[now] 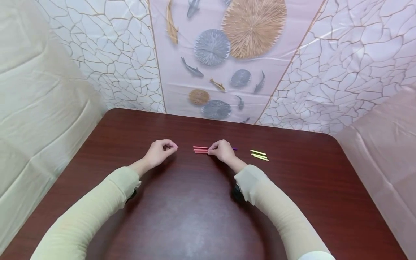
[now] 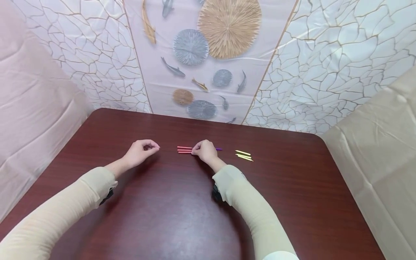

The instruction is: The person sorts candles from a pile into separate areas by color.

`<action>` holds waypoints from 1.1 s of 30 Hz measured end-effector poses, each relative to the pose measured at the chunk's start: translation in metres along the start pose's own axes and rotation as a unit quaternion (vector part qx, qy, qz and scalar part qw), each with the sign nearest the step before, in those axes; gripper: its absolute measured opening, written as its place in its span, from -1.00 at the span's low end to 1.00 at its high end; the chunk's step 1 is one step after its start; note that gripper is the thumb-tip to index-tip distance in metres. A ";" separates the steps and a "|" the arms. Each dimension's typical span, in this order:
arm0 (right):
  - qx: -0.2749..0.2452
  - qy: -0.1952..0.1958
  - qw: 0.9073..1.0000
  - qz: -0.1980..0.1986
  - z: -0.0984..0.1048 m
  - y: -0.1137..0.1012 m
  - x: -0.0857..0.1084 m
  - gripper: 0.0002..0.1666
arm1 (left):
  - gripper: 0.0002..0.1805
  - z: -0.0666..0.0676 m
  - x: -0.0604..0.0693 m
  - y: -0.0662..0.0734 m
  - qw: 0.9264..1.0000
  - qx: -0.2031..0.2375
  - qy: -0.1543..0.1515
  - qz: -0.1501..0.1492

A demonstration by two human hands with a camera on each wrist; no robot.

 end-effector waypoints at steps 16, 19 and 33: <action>0.001 0.017 0.999 -0.028 0.014 0.009 0.012 -0.90 | -0.87 -0.019 -0.006 0.005 0.999 0.010 -0.030 -0.012; -0.013 0.029 0.999 -0.031 0.024 0.012 0.016 -0.90 | -0.86 -0.022 -0.010 0.007 0.999 0.012 -0.032 -0.018; -0.048 0.101 0.994 -0.015 0.070 0.013 0.044 -0.82 | -0.83 -0.017 -0.017 0.036 0.997 -0.023 -0.016 -0.067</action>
Point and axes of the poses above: each hand's wrist, its own x-axis away from the middle knuckle, its own z-axis out of the back of the hand, y = z × x, the point moved 5 cm from there along -x, towards the middle knuckle, and after that the axes turned 5 degrees about x, right-handed, at the moved point
